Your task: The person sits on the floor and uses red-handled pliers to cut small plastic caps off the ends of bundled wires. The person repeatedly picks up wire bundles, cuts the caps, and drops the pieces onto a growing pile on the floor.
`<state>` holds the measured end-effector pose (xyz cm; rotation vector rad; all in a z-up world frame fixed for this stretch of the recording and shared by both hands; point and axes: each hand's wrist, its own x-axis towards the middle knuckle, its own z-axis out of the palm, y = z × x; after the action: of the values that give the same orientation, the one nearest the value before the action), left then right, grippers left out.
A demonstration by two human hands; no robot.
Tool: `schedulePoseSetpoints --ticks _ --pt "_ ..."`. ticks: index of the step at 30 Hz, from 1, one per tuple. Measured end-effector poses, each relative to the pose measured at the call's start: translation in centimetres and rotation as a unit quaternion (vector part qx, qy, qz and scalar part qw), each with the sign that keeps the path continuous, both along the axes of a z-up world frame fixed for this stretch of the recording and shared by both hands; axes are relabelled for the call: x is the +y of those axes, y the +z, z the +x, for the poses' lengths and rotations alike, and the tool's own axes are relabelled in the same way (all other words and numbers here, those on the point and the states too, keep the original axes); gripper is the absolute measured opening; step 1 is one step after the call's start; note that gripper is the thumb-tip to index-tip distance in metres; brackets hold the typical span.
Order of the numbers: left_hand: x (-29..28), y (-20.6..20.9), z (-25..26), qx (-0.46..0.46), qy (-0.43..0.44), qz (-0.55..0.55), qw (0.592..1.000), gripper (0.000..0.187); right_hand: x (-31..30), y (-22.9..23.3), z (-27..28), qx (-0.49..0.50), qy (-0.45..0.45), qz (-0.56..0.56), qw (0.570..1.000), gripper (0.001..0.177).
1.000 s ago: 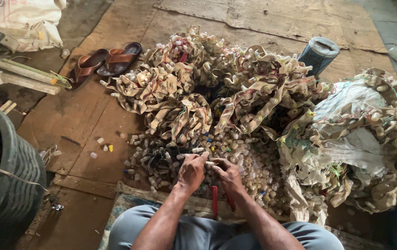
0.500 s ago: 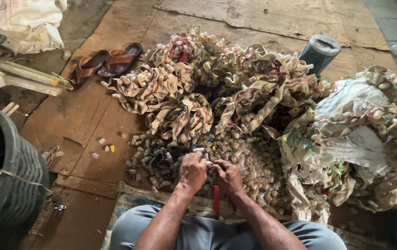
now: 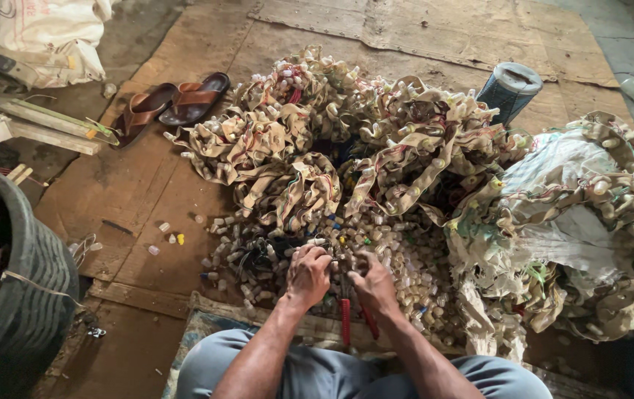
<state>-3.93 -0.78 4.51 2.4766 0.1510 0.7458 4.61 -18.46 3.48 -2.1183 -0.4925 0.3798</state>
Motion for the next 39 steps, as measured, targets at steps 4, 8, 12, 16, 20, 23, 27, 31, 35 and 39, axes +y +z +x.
schedulePoseSetpoints --ticks 4,8,12,16,20,23,27,31,35,39 --pt "0.2 -0.6 0.3 0.04 0.008 -0.039 0.998 0.012 -3.6 -3.7 0.9 -0.062 0.191 -0.222 0.954 0.035" --pt "0.3 -1.1 0.6 0.006 0.017 -0.034 0.999 0.013 -5.1 -7.7 1.0 -0.061 0.244 -0.157 0.955 0.026" --pt "1.0 -1.2 0.7 0.003 0.02 -0.04 0.999 0.014 -4.8 -6.2 0.1 0.165 0.116 -0.039 0.979 0.024" --pt "1.7 -1.3 0.9 -0.042 0.025 -0.067 0.997 0.013 -2.4 -1.5 -0.3 0.377 -0.012 0.039 0.925 0.016" --pt "1.9 -1.1 0.9 -0.018 0.037 -0.069 0.997 0.012 -2.5 3.1 -1.5 0.305 0.021 -0.015 0.952 0.033" --pt "1.9 -1.0 1.0 -0.043 0.036 -0.07 0.996 0.012 -2.6 5.1 -2.0 0.249 0.058 -0.059 0.965 0.047" --pt "2.2 -0.8 0.8 -0.041 0.037 -0.071 0.996 0.012 -2.8 5.1 -2.9 0.262 0.09 -0.088 0.957 0.046" --pt "2.2 -0.6 0.9 -0.038 0.051 -0.072 0.995 0.013 -2.9 2.9 -3.6 0.322 0.034 -0.086 0.942 0.038" --pt "2.1 -1.1 0.7 -0.025 0.051 -0.063 0.996 0.014 -3.6 1.2 -3.7 0.282 0.08 -0.052 0.955 0.024" --pt "2.2 -1.8 1.1 -0.016 0.035 -0.038 0.999 0.016 -3.5 0.9 -3.8 0.292 0.076 -0.039 0.953 0.024"
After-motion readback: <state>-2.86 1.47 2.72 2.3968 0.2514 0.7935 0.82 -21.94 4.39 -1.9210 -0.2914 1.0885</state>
